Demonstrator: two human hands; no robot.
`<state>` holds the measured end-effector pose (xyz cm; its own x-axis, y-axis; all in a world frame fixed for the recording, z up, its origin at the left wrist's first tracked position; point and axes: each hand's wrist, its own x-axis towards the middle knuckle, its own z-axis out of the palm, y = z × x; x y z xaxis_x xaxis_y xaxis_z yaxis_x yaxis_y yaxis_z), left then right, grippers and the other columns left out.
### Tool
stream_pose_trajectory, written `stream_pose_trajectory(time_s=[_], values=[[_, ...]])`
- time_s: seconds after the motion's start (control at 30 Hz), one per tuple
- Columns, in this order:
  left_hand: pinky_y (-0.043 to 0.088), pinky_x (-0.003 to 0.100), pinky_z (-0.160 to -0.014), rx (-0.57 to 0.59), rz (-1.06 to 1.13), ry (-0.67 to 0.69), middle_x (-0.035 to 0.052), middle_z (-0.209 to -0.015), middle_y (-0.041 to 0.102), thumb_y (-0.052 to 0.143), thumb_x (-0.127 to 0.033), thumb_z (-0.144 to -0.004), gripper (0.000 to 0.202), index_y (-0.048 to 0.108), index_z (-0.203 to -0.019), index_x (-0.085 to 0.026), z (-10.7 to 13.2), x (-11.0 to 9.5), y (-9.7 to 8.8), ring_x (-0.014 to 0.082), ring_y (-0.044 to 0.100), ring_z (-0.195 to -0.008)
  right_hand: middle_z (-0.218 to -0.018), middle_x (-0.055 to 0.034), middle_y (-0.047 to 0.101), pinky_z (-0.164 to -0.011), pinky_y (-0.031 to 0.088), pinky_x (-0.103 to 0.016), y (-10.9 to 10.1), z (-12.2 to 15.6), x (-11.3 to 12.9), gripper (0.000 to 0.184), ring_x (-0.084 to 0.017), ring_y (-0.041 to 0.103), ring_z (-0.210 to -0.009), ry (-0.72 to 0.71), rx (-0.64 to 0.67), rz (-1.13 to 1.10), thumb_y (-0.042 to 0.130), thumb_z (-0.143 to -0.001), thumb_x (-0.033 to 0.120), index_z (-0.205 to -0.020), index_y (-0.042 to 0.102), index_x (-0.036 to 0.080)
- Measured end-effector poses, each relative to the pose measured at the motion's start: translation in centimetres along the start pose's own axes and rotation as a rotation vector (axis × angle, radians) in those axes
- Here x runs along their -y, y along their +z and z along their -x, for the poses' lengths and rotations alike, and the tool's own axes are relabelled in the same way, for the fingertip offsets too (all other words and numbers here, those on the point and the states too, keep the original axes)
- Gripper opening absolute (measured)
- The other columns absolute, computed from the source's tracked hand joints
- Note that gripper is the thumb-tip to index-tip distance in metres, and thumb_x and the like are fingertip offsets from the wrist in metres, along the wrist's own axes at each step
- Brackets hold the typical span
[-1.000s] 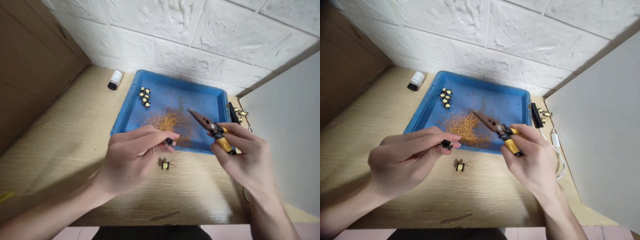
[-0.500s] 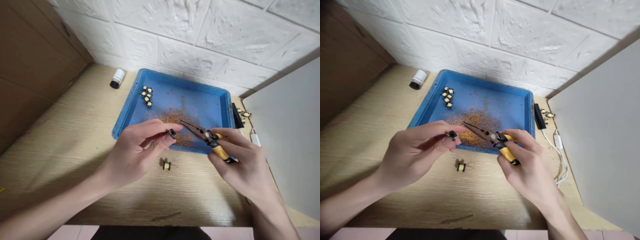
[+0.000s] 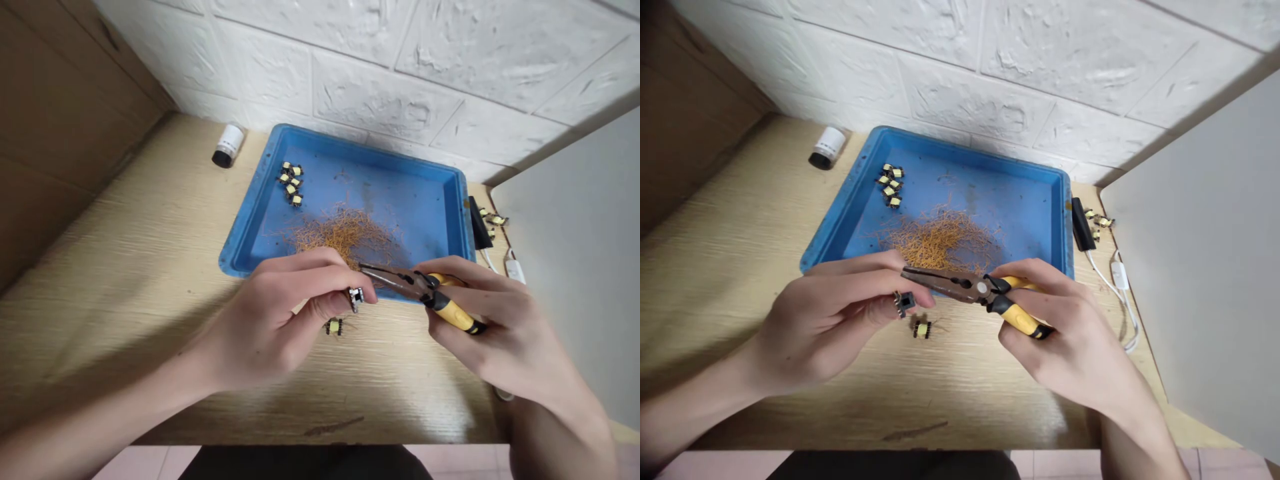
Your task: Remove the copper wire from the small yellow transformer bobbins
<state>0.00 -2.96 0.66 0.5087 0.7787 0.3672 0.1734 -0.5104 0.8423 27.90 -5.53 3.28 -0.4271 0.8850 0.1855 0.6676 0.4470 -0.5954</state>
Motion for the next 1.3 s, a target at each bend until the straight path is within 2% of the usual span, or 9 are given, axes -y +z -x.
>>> stream_pose_trajectory(time_s=[0.17,0.3,0.43,0.6,0.7,0.87,1.03,1.13,1.3], values=[[0.053,0.019,-0.069,0.011,0.018,-0.019,-0.0040,-0.087,0.069,0.058,-0.009,-0.106,0.022,0.075,-0.100,-0.022,-0.06,0.02,0.02,0.0083,0.066,-0.072,-0.120,-0.0015,0.076,-0.089,0.062,-0.026,0.02,0.07,0.04,0.023,-0.015,0.078,-0.098,-0.009,0.040,-0.004,0.063,-0.085,0.003,-0.082,0.068,0.025],[0.051,0.019,-0.070,0.010,0.021,-0.018,-0.0033,-0.088,0.069,0.056,-0.009,-0.107,0.023,0.075,-0.101,-0.021,-0.13,-0.01,0.01,0.0083,0.067,-0.076,-0.120,-0.0015,0.075,-0.090,0.061,-0.024,0.04,0.09,0.01,0.025,-0.014,0.077,-0.099,0.003,0.057,-0.036,0.063,-0.085,0.001,-0.086,0.069,0.025],[0.051,0.020,-0.069,0.024,0.017,0.003,-0.0029,-0.087,0.068,0.056,-0.009,-0.107,0.023,0.075,-0.102,-0.021,-0.18,0.06,-0.07,0.0092,0.066,-0.076,-0.120,-0.0031,0.075,-0.089,0.060,-0.023,0.11,-0.03,-0.05,0.021,-0.013,0.077,-0.099,0.011,0.069,-0.060,0.064,-0.084,0.002,-0.078,0.066,0.022],[0.050,0.019,-0.068,0.034,0.026,-0.011,-0.0030,-0.090,0.070,0.056,-0.011,-0.107,0.022,0.075,-0.102,-0.020,-0.23,0.07,-0.13,0.0079,0.067,-0.076,-0.105,-0.0045,0.077,-0.083,0.061,-0.023,0.26,-0.13,-0.07,0.020,-0.014,0.078,-0.089,-0.011,0.039,-0.046,0.064,-0.084,0.005,-0.071,0.062,0.021],[0.052,0.019,-0.070,0.013,0.046,-0.049,-0.0043,-0.089,0.071,0.058,-0.011,-0.106,0.021,0.075,-0.101,-0.021,-0.22,0.03,-0.12,0.0077,0.068,-0.075,-0.107,-0.0062,0.079,-0.081,0.062,-0.026,0.26,0.04,-0.14,0.020,-0.016,0.078,-0.087,0.020,0.009,-0.021,0.065,-0.085,0.008,-0.070,0.062,0.021],[0.055,0.019,-0.074,-0.062,0.041,-0.076,-0.0074,-0.084,0.076,0.062,-0.011,-0.103,0.019,0.076,-0.103,-0.023,-0.23,-0.21,-0.13,0.0081,0.070,-0.073,-0.104,-0.0031,0.079,-0.069,0.058,-0.023,0.17,0.01,0.08,0.023,-0.013,0.073,-0.073,0.054,-0.030,-0.001,0.066,-0.081,0.005,-0.067,0.059,0.021],[0.056,0.017,-0.075,-0.089,0.013,-0.128,-0.0054,-0.094,0.083,0.066,-0.012,-0.102,0.016,0.079,-0.101,-0.022,-0.35,-0.52,-0.11,0.0086,0.075,-0.078,-0.100,-0.0037,0.079,-0.063,0.057,-0.026,0.48,-0.23,0.47,0.024,-0.015,0.072,-0.070,0.062,-0.071,0.046,0.064,-0.079,0.003,-0.065,0.058,0.022],[0.055,0.016,-0.069,-0.060,0.038,-0.162,-0.0039,-0.094,0.083,0.068,-0.017,-0.102,0.013,0.079,-0.102,-0.022,-0.52,-0.39,-0.07,0.0100,0.075,-0.079,-0.103,-0.0049,0.081,-0.068,0.060,-0.029,0.71,-0.18,0.44,0.023,-0.018,0.076,-0.075,0.070,-0.106,0.066,0.065,-0.079,0.004,-0.065,0.061,0.022],[0.051,0.015,-0.056,-0.025,0.118,-0.231,-0.0034,-0.081,0.080,0.072,-0.022,-0.100,0.009,0.081,-0.099,-0.021,-0.90,-0.39,0.08,0.0100,0.071,-0.066,-0.105,-0.0055,0.083,-0.068,0.062,-0.029,0.74,-0.04,0.19,0.023,-0.018,0.075,-0.073,0.028,-0.111,0.106,0.066,-0.081,0.006,-0.065,0.061,0.023]])
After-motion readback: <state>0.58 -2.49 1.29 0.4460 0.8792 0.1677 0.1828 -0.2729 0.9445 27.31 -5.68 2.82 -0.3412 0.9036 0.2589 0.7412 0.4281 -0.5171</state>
